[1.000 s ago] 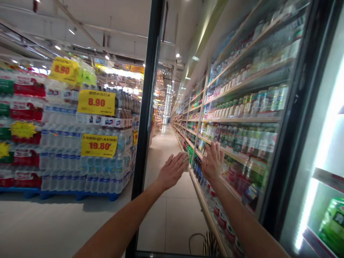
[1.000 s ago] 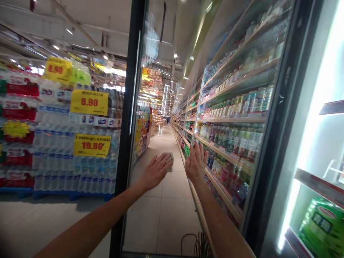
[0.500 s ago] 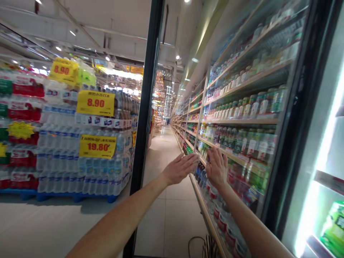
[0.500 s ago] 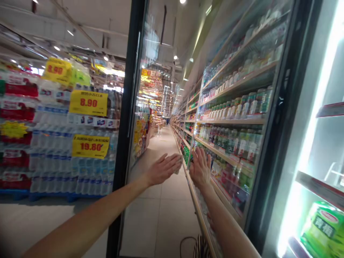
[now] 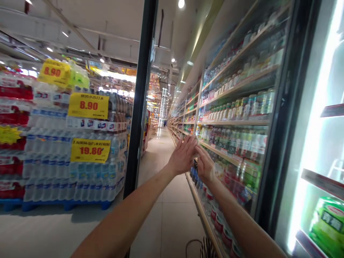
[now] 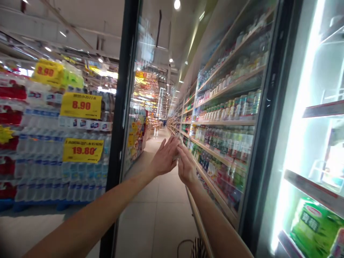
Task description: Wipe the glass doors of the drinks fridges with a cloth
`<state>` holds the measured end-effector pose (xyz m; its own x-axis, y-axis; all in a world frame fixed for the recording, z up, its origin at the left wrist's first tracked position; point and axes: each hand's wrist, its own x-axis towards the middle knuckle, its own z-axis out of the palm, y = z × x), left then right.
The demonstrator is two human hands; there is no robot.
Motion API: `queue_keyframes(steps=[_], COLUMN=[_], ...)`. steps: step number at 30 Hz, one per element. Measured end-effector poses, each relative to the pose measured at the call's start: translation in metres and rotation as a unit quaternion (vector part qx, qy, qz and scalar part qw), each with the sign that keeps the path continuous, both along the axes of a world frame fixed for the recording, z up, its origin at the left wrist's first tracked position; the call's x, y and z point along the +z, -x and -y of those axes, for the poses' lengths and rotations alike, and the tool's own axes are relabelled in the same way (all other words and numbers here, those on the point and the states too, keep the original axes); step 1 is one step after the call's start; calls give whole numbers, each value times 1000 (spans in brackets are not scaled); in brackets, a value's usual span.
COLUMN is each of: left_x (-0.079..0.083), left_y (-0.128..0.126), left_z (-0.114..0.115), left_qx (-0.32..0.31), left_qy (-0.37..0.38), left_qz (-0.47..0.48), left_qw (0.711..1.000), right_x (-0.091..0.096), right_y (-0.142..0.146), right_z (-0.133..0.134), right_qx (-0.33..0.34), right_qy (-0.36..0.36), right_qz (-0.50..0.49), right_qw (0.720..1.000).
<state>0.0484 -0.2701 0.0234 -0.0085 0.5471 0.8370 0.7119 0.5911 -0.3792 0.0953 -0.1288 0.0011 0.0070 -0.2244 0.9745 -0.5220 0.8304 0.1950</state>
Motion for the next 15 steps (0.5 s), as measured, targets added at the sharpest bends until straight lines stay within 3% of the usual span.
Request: queue_keyframes(steps=[3,7,9,12,15], left_x=[9,15,15,13,10], left_y=[9,17,19,20,22], left_z=[21,44,48,46,43], left_qx=[-7,31,49,67,78], left_qy=[16,24,31,25,18], left_qz=[-23,-39,-42,-53,-56], left_qw=[1000,998,997,996,995], right_x=[5,11,13,11,4], right_y=[7,21,26,24,13], right_z=[18,44,47,21,-34], right_qx=[-53,-182,-215,-239,-270], right_qy=[-2,37,41,17,55], right_qz=[-6,-27,-42,-55,-77], right_qw=[999,982,975,969,958])
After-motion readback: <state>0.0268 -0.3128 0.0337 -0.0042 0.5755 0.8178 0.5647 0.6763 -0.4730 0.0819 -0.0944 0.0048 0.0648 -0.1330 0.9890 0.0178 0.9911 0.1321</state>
